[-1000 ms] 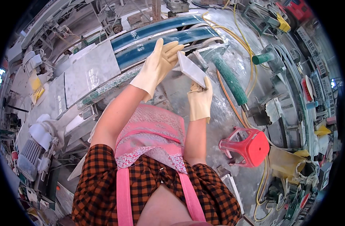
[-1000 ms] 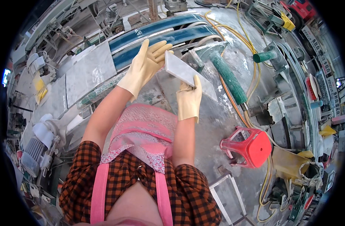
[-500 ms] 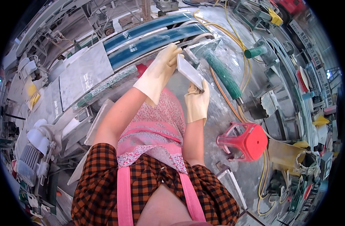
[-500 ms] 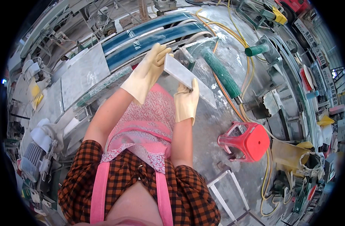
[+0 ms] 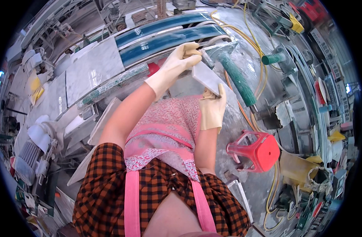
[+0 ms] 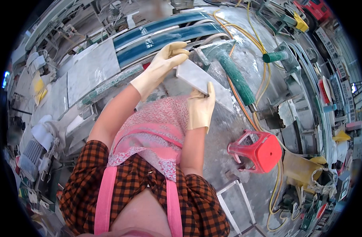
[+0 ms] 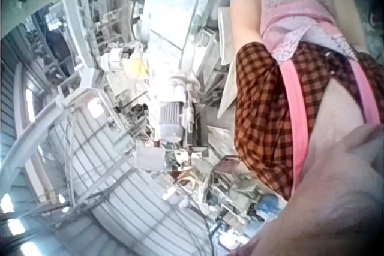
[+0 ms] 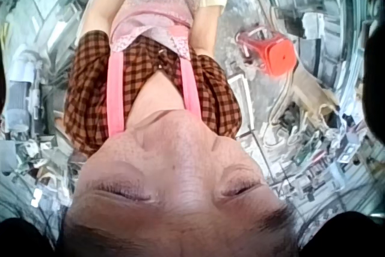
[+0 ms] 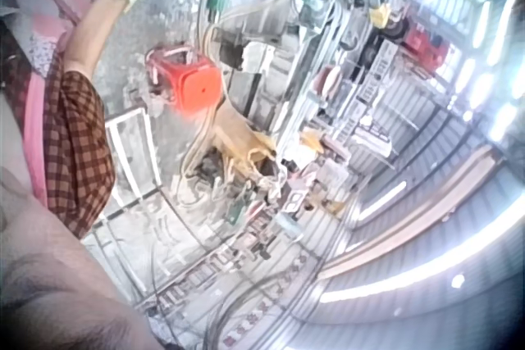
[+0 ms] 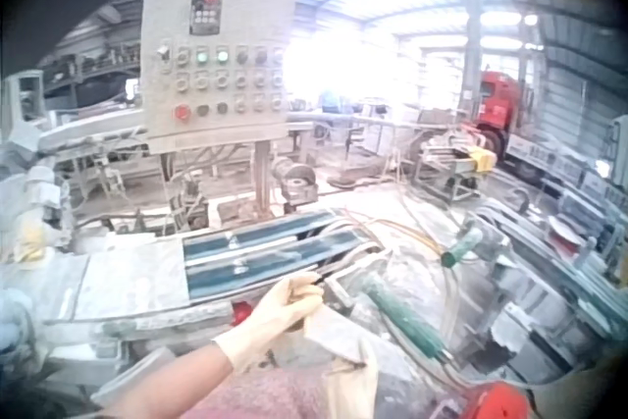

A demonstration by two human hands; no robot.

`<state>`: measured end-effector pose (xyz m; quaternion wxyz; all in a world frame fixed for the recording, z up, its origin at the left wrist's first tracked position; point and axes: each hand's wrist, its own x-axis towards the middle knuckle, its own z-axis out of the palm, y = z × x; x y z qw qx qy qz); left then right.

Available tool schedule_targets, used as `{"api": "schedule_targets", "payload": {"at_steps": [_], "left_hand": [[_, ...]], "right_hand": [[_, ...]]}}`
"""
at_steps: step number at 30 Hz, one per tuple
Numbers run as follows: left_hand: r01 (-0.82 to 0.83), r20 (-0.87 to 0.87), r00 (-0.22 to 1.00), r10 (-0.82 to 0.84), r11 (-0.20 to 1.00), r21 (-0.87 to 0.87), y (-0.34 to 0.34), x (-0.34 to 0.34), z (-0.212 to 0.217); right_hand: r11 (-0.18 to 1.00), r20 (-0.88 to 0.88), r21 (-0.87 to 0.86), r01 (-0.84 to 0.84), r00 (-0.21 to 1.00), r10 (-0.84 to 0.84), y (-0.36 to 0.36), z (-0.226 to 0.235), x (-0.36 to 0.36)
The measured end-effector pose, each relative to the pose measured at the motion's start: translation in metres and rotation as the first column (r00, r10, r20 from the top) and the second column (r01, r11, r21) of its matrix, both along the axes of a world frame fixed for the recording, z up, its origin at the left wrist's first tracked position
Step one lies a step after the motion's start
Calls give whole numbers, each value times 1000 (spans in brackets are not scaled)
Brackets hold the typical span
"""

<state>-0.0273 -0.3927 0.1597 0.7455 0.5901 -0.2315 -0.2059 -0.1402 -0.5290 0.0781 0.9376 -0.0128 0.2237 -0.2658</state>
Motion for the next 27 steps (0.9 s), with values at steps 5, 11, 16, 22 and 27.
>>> {"api": "schedule_targets", "payload": {"at_steps": [5, 11, 16, 22, 27], "left_hand": [[-110, 29, 993, 110, 994, -10, -6, 17, -14], [-309, -16, 951, 309, 944, -116, -1, 43, -51], [-357, -115, 932, 345, 928, -108, 32, 20, -18], [-415, -121, 907, 403, 905, -97, 74, 43, -59], [-440, -232, 889, 395, 877, -194, 100, 73, -62]], "right_hand": [[863, 375, -289, -415, 780, 501, -36, -48, -6], [921, 31, -280, -272, 956, 292, -2, -7, 11], [929, -2, -240, -282, 957, 290, -16, -31, 33], [576, -170, -717, -393, 899, 403, 45, -18, 36], [884, -154, -196, -425, 903, 401, 75, 14, 100]]}}
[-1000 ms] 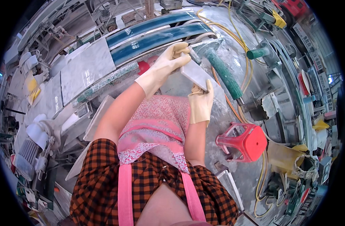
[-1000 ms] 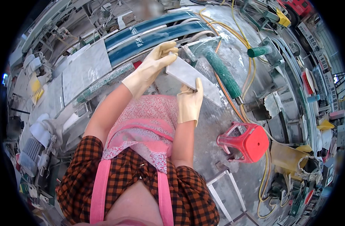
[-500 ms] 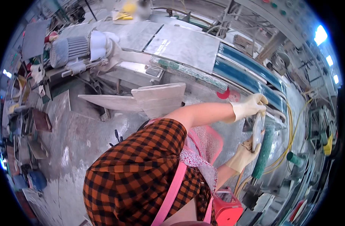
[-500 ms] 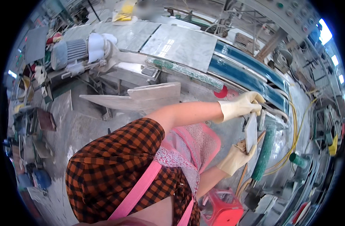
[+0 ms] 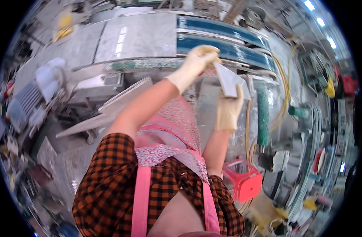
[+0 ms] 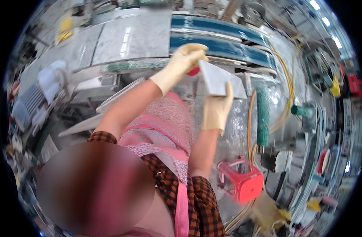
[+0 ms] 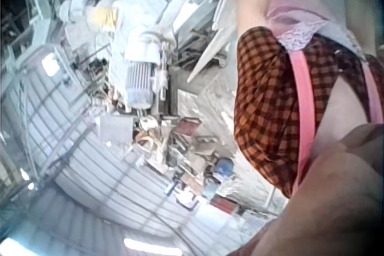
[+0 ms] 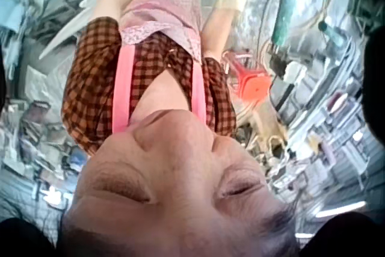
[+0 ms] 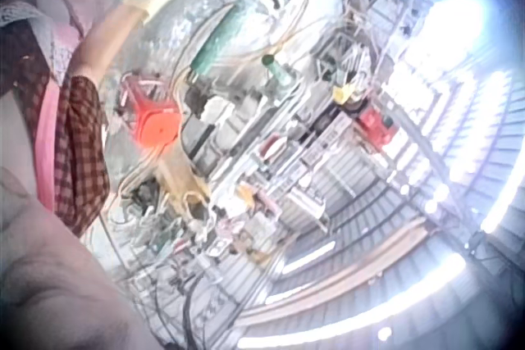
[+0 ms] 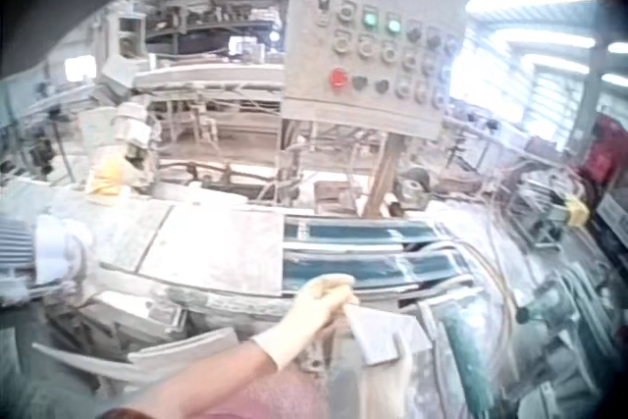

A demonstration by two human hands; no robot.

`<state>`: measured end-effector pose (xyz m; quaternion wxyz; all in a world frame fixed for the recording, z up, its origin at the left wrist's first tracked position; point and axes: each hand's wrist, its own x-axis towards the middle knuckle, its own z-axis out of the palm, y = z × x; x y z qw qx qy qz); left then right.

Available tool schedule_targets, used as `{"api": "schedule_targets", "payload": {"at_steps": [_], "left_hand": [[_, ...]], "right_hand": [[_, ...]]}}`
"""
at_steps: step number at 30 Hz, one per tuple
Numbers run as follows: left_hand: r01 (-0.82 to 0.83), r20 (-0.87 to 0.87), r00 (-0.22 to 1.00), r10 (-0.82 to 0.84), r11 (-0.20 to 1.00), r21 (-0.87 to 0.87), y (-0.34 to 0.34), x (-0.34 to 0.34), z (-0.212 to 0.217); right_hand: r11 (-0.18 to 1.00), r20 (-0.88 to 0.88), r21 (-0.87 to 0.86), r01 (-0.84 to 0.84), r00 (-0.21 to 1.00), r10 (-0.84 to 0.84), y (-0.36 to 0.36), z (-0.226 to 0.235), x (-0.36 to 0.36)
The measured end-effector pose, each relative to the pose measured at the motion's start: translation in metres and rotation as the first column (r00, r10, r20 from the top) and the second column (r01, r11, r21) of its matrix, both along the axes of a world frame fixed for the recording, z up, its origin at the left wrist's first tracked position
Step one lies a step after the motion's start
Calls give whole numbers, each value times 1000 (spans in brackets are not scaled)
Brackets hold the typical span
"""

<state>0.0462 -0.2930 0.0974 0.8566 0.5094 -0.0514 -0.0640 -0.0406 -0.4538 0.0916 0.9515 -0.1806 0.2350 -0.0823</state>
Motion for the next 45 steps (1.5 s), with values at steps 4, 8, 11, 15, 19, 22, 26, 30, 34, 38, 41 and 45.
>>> {"api": "schedule_targets", "payload": {"at_steps": [4, 8, 11, 15, 19, 22, 26, 30, 34, 38, 41, 45], "left_hand": [[-240, -5, 970, 244, 959, 152, 48, 48, -25], [-481, 423, 877, 228, 402, 779, 118, 112, -68], [-442, 454, 880, 138, -106, 891, 132, 144, -69], [-527, 605, 782, 150, -359, 770, 127, 180, -98], [-194, 260, 940, 221, -281, 940, 120, 198, -81], [-164, 228, 958, 173, -320, 933, 110, 186, -70], [-215, 274, 925, 262, -232, 949, 72, 218, -94], [-93, 96, 931, 351, -25, 995, 136, 240, -77], [1, -180, 940, 290, 525, 851, 197, 177, -13], [-115, 121, 993, -13, 222, 968, 234, 154, -10], [-93, -73, 970, 234, 627, 773, 215, 146, -5], [-277, -208, 884, 419, 827, 489, 193, 115, 29]], "right_hand": [[995, 73, -102, -15, 997, 23, 25, -5, 40], [961, 35, -274, -27, 999, 38, 26, -7, 60], [820, -141, -541, -185, 982, 129, 25, 17, 89], [525, -324, -751, -400, 917, 233, 30, 50, 139], [-1, -409, -908, -419, 887, 215, 29, 17, 196], [-384, -443, -867, -317, 842, 306, 48, 7, 223], [-598, -474, -779, -191, 803, 361, 34, -33, 260], [-642, -428, -762, -83, 809, 403, 104, -74, 298], [-578, -473, -808, -114, 711, 521, 114, -58, 290], [-535, -446, -836, -123, 721, 531, 152, -53, 286], [-581, -471, -806, -109, 712, 521, 162, -49, 289], [-555, -453, -823, -122, 732, 510, 154, -53, 288]]}}
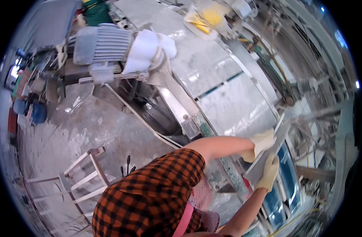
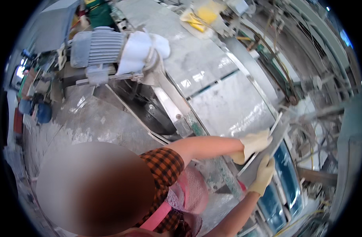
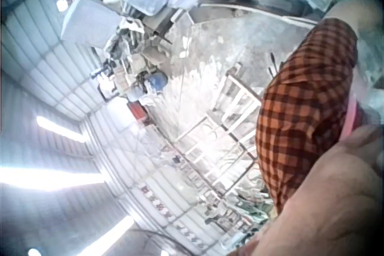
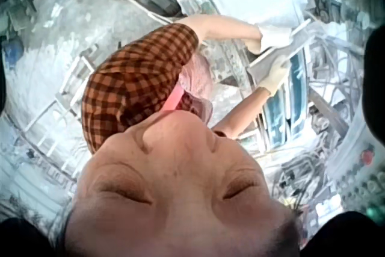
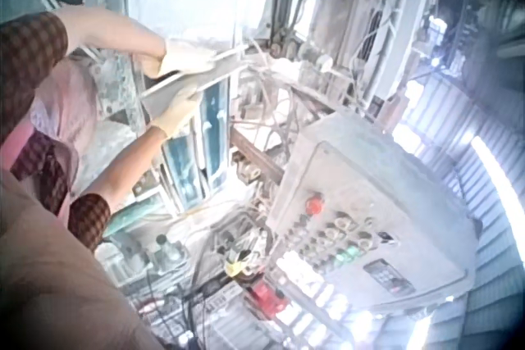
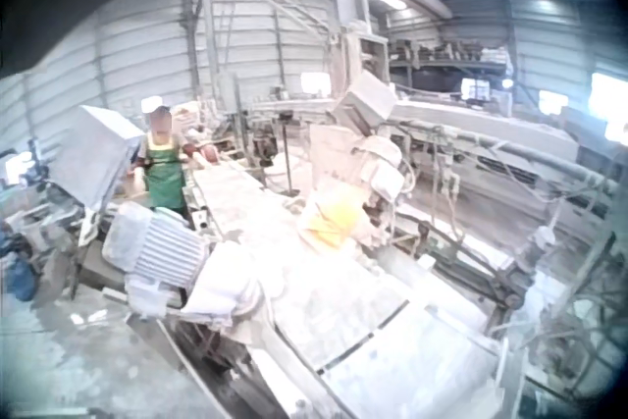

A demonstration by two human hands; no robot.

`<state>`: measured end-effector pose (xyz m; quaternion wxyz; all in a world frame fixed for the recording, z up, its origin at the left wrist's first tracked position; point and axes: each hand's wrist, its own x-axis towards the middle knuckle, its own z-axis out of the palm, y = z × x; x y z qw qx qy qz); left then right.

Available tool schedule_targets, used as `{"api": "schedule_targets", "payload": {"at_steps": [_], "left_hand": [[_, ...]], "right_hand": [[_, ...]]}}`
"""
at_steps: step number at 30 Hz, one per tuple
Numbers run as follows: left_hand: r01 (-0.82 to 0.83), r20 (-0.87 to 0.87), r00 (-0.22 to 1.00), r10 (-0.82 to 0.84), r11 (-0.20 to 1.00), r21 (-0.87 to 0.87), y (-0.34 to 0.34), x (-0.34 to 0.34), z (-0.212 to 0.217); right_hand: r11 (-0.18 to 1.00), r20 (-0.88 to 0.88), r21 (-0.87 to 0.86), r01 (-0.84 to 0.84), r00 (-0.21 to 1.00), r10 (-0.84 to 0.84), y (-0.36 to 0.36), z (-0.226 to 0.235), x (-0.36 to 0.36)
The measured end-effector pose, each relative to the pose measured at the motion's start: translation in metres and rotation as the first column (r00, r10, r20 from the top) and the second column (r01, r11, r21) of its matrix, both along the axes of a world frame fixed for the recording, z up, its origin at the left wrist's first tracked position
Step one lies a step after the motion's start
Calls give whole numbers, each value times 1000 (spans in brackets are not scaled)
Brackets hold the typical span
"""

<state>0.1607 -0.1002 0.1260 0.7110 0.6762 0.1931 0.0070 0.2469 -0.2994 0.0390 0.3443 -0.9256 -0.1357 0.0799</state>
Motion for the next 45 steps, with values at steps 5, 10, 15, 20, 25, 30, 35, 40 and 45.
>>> {"api": "schedule_targets", "payload": {"at_steps": [5, 10, 15, 20, 25, 30, 35, 40, 45], "left_hand": [[-225, 348, 927, 140, 950, 216, -16, 47, -115], [-52, 86, 990, -113, 275, 960, 16, 35, -114], [169, -171, 985, -18, 274, 947, 4, 57, -97], [316, -330, 942, 51, 185, 930, 3, 80, -114], [306, -310, 941, -134, 724, 618, 56, 57, -37], [115, 66, 979, -193, 789, 603, 115, 54, -90], [-136, 185, 980, 73, 925, 355, 49, 50, -112], [-100, 232, 973, -6, 892, 441, 56, 53, -128], [-40, 27, 994, 104, 127, 991, 84, 27, -114]], "right_hand": [[999, -15, 50, -22, 1000, 23, 31, 8, -38], [975, -11, -173, 139, 990, -143, 61, 52, -65], [978, 13, -134, 158, 987, -158, 53, 44, -61], [988, 53, -117, 105, 994, -99, 54, 26, -58], [996, 65, -92, 0, 998, 6, 33, 19, -52], [990, 38, -104, -94, 994, 98, 68, 30, -43], [996, 0, 56, -63, 998, 63, 72, 25, -38], [991, 180, -124, -58, 980, 80, 87, 42, -52], [989, 171, -124, 76, 984, -54, 93, 40, -63]]}}
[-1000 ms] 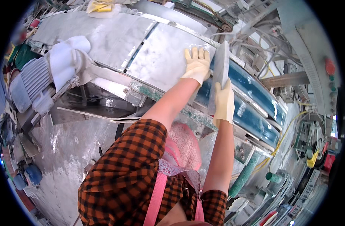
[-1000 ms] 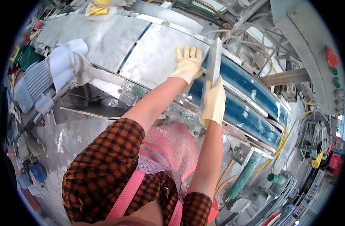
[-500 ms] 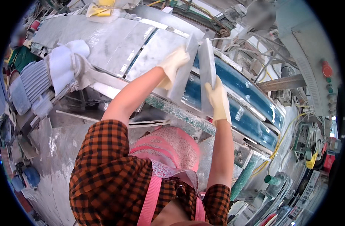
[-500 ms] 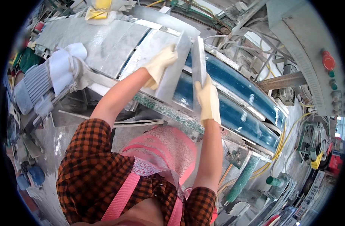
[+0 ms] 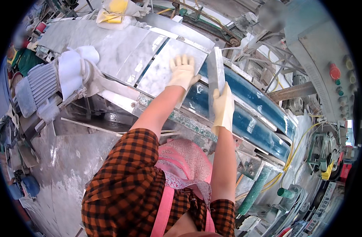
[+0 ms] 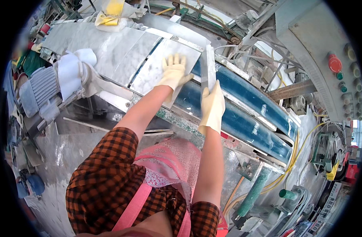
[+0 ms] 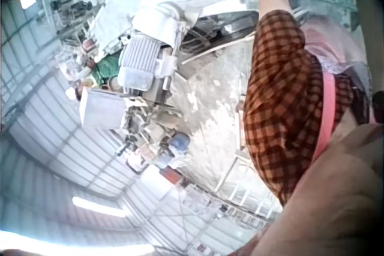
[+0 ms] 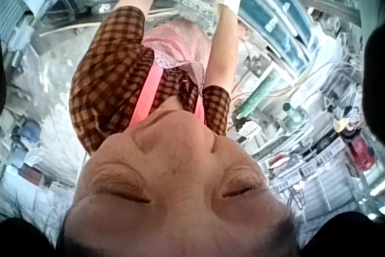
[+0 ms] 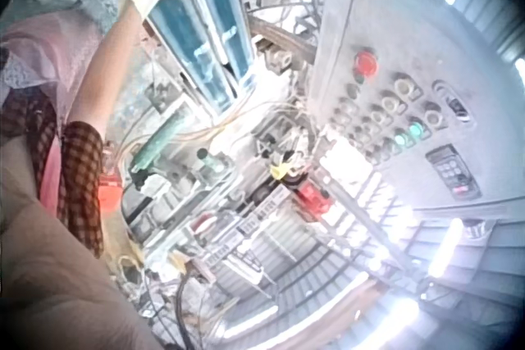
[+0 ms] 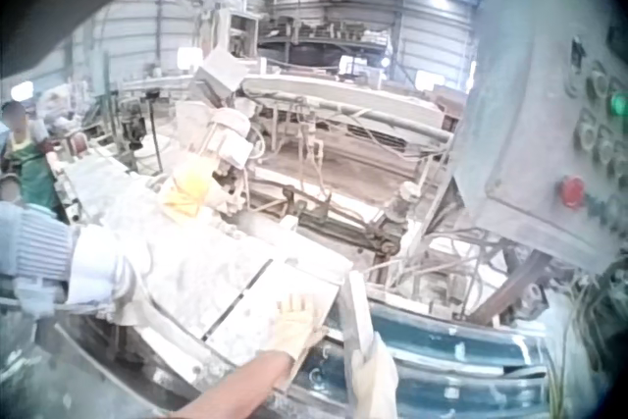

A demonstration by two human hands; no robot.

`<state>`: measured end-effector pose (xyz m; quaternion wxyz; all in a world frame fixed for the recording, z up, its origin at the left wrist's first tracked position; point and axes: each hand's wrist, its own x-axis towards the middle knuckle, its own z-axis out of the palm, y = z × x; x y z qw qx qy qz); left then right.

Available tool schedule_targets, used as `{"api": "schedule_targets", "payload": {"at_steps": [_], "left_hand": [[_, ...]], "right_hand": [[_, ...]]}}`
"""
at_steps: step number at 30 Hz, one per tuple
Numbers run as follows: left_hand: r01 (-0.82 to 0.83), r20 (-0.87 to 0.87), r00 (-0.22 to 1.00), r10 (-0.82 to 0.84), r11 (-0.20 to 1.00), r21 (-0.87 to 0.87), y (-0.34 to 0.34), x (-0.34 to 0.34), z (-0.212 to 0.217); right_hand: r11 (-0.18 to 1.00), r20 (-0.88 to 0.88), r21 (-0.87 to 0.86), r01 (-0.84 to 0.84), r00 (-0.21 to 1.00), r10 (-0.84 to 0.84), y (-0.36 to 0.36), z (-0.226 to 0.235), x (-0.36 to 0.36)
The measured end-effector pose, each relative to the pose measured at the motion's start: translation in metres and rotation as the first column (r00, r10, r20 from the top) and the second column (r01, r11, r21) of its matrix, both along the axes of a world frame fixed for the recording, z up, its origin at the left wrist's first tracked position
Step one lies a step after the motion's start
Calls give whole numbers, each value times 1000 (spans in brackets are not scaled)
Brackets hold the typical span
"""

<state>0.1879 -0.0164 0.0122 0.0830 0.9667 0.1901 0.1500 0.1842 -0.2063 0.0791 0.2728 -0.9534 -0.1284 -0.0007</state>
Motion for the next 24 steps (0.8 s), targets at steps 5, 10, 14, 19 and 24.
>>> {"api": "schedule_targets", "payload": {"at_steps": [5, 10, 14, 19, 24], "left_hand": [[-143, -514, 857, 50, 979, -143, -8, 26, 31], [-86, -519, 854, 36, 994, -73, -1, 45, 8], [32, -333, 919, -209, 883, -468, 29, 31, 77], [698, 477, 716, -510, 495, -518, 85, 52, -84], [192, 189, 981, -49, 60, -980, -32, 32, 21]], "right_hand": [[990, 151, 84, -116, 983, 103, -11, -12, -1], [969, 37, 197, -152, 988, 148, -20, -3, -5], [970, 32, 214, -113, 994, 109, -23, -8, 0], [968, 45, 211, -134, 991, 127, -14, 9, -2], [990, 0, 50, -135, 991, 135, -19, 10, 0]]}}
